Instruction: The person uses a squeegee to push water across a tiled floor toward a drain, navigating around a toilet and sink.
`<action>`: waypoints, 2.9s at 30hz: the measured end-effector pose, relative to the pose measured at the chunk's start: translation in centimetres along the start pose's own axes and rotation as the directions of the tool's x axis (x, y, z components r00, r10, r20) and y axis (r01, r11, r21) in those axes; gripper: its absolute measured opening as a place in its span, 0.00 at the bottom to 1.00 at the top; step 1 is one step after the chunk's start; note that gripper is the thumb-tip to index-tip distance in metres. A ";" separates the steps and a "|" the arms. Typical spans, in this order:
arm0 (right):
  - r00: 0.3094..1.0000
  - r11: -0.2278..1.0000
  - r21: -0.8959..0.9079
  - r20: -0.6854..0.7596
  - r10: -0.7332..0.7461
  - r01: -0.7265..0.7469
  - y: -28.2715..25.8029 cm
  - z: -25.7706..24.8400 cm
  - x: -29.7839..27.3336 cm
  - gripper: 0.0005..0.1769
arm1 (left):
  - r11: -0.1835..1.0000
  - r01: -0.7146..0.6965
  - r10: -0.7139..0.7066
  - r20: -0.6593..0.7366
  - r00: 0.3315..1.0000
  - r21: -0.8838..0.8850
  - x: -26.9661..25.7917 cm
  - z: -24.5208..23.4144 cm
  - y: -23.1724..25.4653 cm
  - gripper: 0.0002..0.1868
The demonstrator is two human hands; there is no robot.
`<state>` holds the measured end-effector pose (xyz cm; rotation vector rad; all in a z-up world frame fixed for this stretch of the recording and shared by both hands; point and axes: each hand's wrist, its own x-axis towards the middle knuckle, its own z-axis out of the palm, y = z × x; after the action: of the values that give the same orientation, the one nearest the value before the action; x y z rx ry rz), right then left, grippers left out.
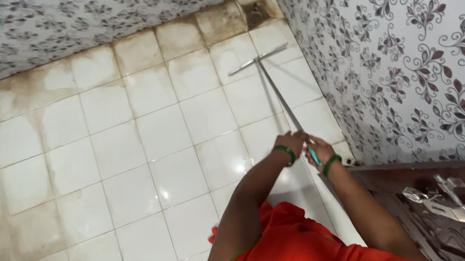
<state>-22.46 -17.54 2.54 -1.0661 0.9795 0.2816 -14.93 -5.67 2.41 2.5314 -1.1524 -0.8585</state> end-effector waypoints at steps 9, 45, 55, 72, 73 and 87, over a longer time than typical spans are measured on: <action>0.994 0.994 0.041 -0.047 0.103 -0.101 2.9 -2.0 -3.3 0.22 | 0.994 -0.094 0.086 0.120 0.989 0.059 -1.9 1.9 1.6 0.29; 0.922 0.843 -0.482 0.386 -0.040 0.239 23.2 -4.0 -16.1 0.33 | 0.963 -0.123 0.093 0.133 0.987 0.240 -23.1 12.7 3.7 0.22; 0.904 0.967 -0.252 0.407 0.127 -0.022 10.4 21.3 -7.2 0.15 | 0.947 0.321 -0.319 -0.129 0.939 -0.010 -20.9 0.4 -14.4 0.18; 0.919 0.705 -0.689 0.368 0.142 0.167 20.9 -3.1 -15.7 0.33 | 0.996 -0.056 0.057 0.014 0.998 -0.073 -25.4 15.4 3.0 0.29; 0.919 0.681 -0.707 0.373 0.130 0.191 21.2 -5.2 -16.4 0.33 | 0.991 -0.089 0.093 0.039 0.995 -0.096 -25.2 16.3 4.4 0.26; 0.877 0.644 -0.709 0.466 0.120 0.289 23.5 -7.5 -20.8 0.31 | 0.986 -0.158 0.162 0.084 0.983 -0.050 -26.8 21.4 10.7 0.20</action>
<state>-52.94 -7.08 3.74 -1.7107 0.3123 0.9012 -48.17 7.93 1.00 2.3496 -1.3279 -0.9503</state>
